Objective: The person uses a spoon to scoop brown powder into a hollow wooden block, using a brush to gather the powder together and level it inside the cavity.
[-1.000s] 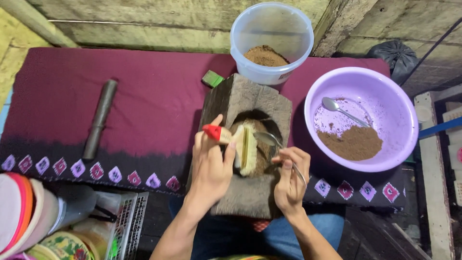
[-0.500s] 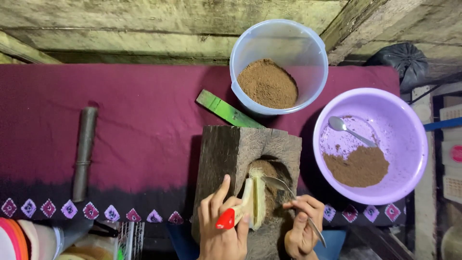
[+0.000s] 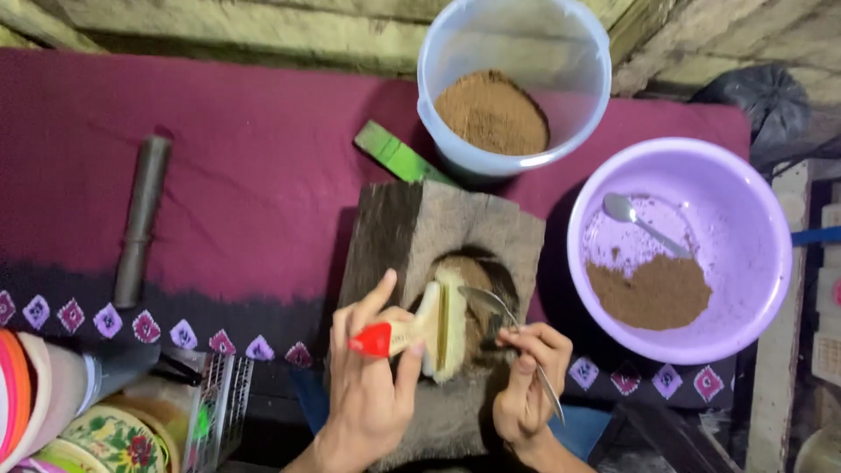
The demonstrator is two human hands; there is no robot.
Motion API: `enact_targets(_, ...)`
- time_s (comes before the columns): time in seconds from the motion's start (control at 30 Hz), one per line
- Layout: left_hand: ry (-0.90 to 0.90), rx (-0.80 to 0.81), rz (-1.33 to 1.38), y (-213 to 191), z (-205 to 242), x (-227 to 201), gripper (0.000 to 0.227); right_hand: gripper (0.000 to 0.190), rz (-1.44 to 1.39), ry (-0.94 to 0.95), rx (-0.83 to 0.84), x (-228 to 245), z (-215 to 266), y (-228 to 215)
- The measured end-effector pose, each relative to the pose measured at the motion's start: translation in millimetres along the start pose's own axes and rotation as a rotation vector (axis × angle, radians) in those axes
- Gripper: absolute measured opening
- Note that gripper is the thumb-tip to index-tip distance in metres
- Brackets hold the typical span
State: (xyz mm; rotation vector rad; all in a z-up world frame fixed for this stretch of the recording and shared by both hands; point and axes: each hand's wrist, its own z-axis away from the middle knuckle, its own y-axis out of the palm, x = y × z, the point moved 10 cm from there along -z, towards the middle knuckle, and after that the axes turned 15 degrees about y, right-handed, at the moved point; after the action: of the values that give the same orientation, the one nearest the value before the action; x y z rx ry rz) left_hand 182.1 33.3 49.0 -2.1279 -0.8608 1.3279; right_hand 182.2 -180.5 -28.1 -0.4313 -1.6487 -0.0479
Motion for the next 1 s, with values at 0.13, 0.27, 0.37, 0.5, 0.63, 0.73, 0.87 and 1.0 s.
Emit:
enact_targets(0.13, 0.081, -0.063, 0.008, -5, -5, -7, 0.014, 0.032, -0.074, 0.002, 0.053, 2, -4, 4)
enact_targets(0.27, 0.127, -0.05, 0.024, -2, -3, -12, 0.013, 0.033, -0.109, -0.026, 0.071, 12, -2, 3)
enact_targets(0.37, 0.123, -0.058, 0.04, -1, -5, -11, 0.01, 0.033, -0.144, -0.05, 0.062, 14, -5, 2)
enact_targets(0.5, 0.06, -0.042, 0.092, -2, -6, -9, 0.021, 0.033, -0.086, -0.185, 0.021, 17, -5, -2)
enact_targets(0.63, 0.042, -0.039, 0.109, -4, -7, -12, 0.025, 0.031, -0.048, -0.208, 0.012, 16, -4, -2)
enact_targets(0.73, 0.057, -0.076, 0.135, -8, -9, -15, 0.033, 0.029, -0.074, -0.234, 0.012, 20, -7, -1)
enact_targets(0.87, 0.093, -0.114, 0.169, -10, -6, -14, 0.034, 0.029, -0.087, -0.19, -0.003, 17, -6, -4)
enact_targets(1.0, 0.195, -0.196, 0.184, -12, -2, -11, 0.019, 0.029, -0.077, -0.201, -0.042, 18, -5, -13)
